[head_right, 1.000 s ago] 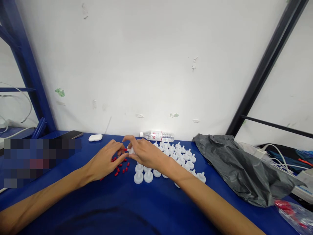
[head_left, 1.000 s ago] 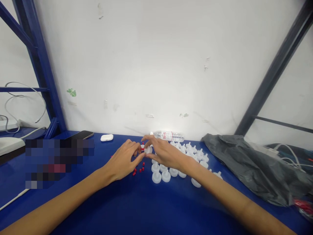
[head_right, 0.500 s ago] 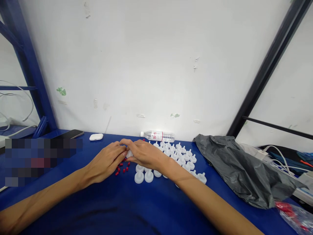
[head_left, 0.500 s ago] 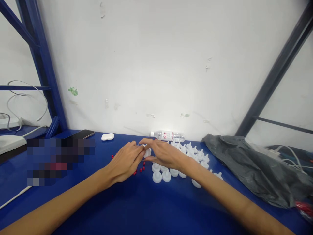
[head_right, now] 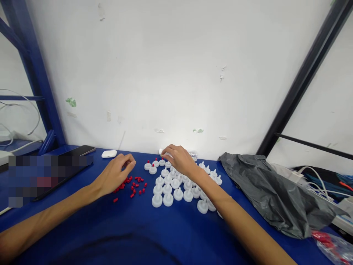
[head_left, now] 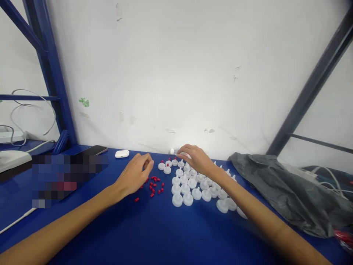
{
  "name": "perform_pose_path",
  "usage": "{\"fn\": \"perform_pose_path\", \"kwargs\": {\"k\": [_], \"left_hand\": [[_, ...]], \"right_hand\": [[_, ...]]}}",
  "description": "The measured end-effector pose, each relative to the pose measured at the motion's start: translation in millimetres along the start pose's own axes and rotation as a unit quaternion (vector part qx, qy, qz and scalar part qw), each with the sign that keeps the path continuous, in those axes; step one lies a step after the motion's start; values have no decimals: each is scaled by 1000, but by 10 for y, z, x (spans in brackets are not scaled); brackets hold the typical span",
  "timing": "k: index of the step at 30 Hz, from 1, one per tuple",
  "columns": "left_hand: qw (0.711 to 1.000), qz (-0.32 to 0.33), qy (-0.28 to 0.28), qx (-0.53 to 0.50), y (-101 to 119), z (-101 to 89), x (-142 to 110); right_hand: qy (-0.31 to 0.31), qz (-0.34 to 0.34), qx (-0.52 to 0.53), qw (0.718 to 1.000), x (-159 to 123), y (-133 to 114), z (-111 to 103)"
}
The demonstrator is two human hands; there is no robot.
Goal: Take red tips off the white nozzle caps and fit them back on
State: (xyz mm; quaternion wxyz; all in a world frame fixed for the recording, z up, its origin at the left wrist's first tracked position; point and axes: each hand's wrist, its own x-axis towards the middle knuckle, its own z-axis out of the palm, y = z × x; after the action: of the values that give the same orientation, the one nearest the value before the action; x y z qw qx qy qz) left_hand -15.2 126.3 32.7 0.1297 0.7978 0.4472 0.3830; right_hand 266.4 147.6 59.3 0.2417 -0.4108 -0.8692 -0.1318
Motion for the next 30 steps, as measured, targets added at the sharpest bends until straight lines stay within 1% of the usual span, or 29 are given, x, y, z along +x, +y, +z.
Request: {"fn": "perform_pose_path", "kwargs": {"k": [5, 13, 24, 30], "left_hand": [[998, 13, -33, 45, -113, 92, 17], [996, 19, -54, 74, -194, 157, 16], [993, 16, -67, 95, -218, 168, 14], [992, 9, -68, 107, -249, 154, 28]], "right_hand": [[-62, -30, 51, 996, 9, -126, 77], [-136, -20, 101, 985, -56, -131, 132], [-170, -3, 114, 979, -62, -160, 110], [-167, -10, 100, 981, -69, -175, 130]]}}
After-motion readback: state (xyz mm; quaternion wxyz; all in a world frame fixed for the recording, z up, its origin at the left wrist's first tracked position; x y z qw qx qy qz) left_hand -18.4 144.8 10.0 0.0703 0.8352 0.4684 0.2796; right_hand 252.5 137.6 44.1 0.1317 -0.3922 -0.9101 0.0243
